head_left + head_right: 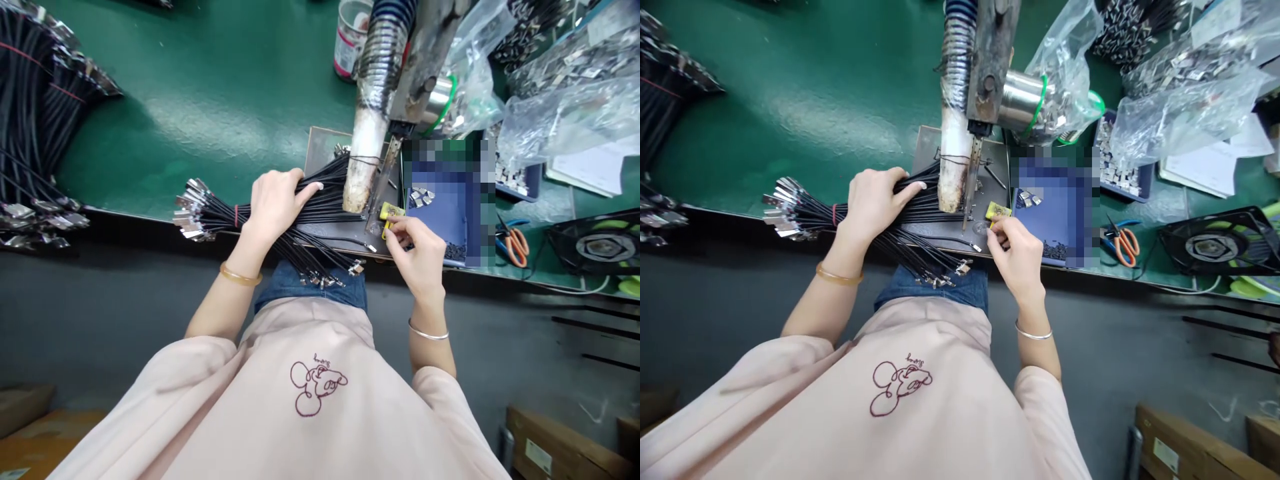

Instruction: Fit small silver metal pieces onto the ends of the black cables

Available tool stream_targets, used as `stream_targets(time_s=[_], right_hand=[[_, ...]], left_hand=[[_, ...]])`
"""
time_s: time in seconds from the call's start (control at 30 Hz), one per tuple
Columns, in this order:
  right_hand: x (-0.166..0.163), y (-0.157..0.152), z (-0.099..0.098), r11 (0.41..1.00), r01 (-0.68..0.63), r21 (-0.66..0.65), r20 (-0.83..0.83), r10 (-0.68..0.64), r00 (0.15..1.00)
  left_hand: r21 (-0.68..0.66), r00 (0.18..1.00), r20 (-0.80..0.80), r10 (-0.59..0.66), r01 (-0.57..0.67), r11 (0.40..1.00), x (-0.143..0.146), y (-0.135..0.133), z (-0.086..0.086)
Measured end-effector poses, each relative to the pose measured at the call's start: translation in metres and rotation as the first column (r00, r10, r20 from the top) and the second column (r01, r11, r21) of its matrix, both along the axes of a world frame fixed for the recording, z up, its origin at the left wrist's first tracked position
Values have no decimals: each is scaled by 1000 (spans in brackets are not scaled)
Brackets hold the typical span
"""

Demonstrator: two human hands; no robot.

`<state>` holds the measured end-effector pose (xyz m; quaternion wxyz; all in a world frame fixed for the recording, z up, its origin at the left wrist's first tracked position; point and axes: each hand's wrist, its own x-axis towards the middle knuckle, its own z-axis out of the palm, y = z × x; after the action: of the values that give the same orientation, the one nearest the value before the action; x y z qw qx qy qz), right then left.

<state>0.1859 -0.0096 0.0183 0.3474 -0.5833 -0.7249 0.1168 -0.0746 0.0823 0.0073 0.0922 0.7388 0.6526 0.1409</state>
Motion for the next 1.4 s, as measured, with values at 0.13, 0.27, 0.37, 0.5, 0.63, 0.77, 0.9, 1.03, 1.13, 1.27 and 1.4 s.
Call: stream_targets(time_s=[0.13,0.27,0.37,0.5,0.63,0.77,0.9,1.03,1.13,1.27,1.4], right_hand=[[-1,-7,0,999,38,37,-23,-37,999],[-1,-13,1,1000,19,25,-19,-19,1000],[-1,-15,1,999,34,43,-21,-33,999],[0,-15,2,998,50,39,-16,-49,999],[0,-17,3,998,61,30,-5,-61,998],[-4,-24,4,974,72,215,34,-81,996],[-15,-38,-2,955,3,296,19,-9,1000],[-23,-41,-15,993,-21,119,9,20,1000],[-27,-36,-24,1000,9,-12,125,-8,992],[-37,-39,-25,997,-26,-71,183,39,982],[-52,-56,-22,968,-183,-172,86,199,976]], left_hand=[[170,994,92,-59,43,984,-4,-11,-12],[425,952,219,-215,105,899,5,-25,-16],[447,908,178,-380,269,853,20,-32,-20],[434,907,113,-406,323,841,32,-38,-24],[497,889,256,-379,215,841,26,-46,-17],[511,818,379,-433,206,835,3,-68,-2],[457,747,475,-465,242,856,-30,-109,-5],[-124,834,552,-3,85,989,-60,-144,-48],[-440,630,670,392,-88,894,-64,-146,-91],[-478,201,871,449,129,869,-33,-130,-117],[-440,113,898,425,233,867,4,-124,-94]])
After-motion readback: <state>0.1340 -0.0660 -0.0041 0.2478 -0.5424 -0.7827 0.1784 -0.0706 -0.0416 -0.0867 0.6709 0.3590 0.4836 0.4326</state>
